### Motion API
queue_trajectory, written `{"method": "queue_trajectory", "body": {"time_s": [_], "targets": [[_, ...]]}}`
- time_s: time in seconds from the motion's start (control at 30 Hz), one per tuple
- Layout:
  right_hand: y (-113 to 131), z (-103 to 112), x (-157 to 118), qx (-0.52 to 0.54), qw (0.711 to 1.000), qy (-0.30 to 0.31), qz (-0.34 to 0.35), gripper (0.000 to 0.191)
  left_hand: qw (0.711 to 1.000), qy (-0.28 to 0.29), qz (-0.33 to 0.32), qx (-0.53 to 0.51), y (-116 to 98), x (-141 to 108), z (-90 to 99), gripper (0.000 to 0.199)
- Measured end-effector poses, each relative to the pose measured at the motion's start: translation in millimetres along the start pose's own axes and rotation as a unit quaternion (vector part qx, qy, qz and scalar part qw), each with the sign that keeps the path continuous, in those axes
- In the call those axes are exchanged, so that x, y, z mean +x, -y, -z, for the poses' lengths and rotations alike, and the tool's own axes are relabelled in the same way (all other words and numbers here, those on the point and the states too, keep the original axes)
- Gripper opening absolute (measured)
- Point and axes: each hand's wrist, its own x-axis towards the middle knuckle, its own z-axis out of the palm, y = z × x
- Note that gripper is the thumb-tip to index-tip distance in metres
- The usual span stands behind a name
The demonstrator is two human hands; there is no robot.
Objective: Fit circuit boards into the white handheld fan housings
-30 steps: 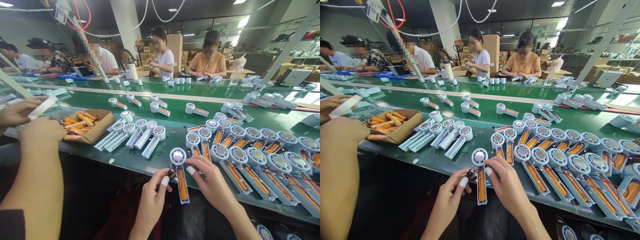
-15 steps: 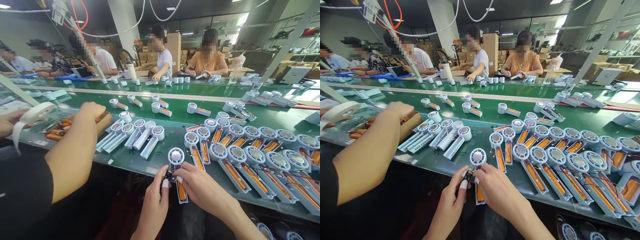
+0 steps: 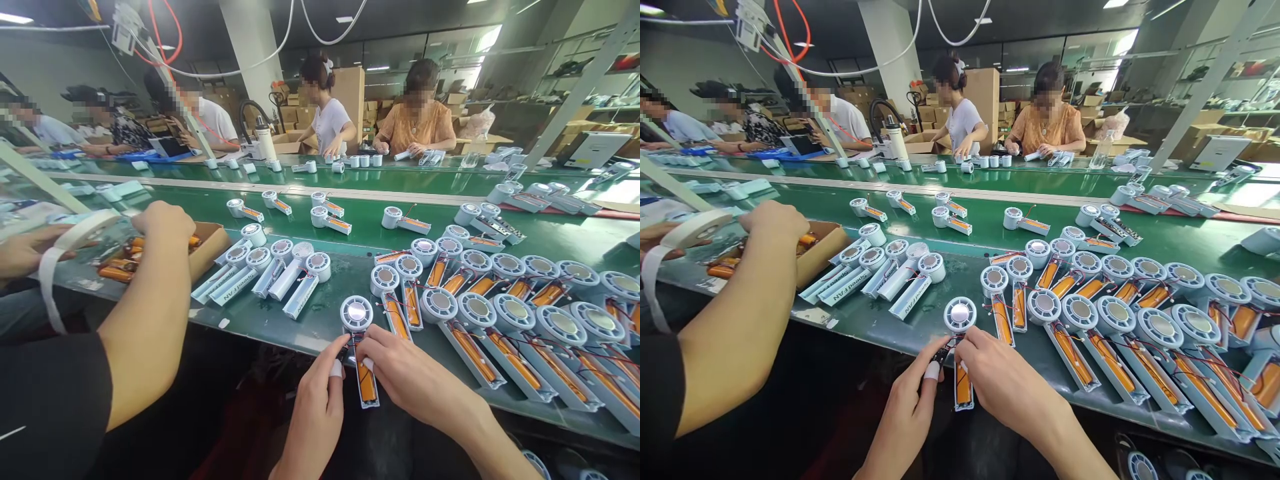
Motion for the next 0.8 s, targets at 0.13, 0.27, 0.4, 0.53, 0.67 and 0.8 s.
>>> {"method": "queue_trajectory", "body": {"time_s": [0.13, 0.27, 0.4, 0.53, 0.67, 0.8], "targets": [[-6, -3, -1, 0.046, 0.998, -0.047, 0.008, 0.024, 1.000, -0.007, -0.010, 0.010, -1, 0, 0.5, 0.047], [-14, -11, 0, 0.196, 0.971, -0.135, -0.031, 0.017, 0.997, -0.004, -0.041, 0.063, -4, -1, 2.3, 0.047], [-12, -18, 4, 0.263, 0.944, -0.181, -0.082, 0.014, 0.978, -0.011, -0.092, 0.187, -8, -4, 2.3, 0.057], [-4, -22, 7, 0.279, 0.941, -0.171, -0.083, 0.015, 0.980, 0.002, -0.094, 0.177, -10, -6, 2.4, 0.059], [0, -23, 8, 0.274, 0.941, -0.177, -0.088, 0.016, 0.994, -0.041, -0.052, 0.081, -10, -6, 0.5, 0.042], [3, -21, 10, 0.270, 0.941, -0.180, -0.096, 0.018, 0.996, -0.079, 0.006, 0.034, -7, -5, -0.9, 0.033]]}}
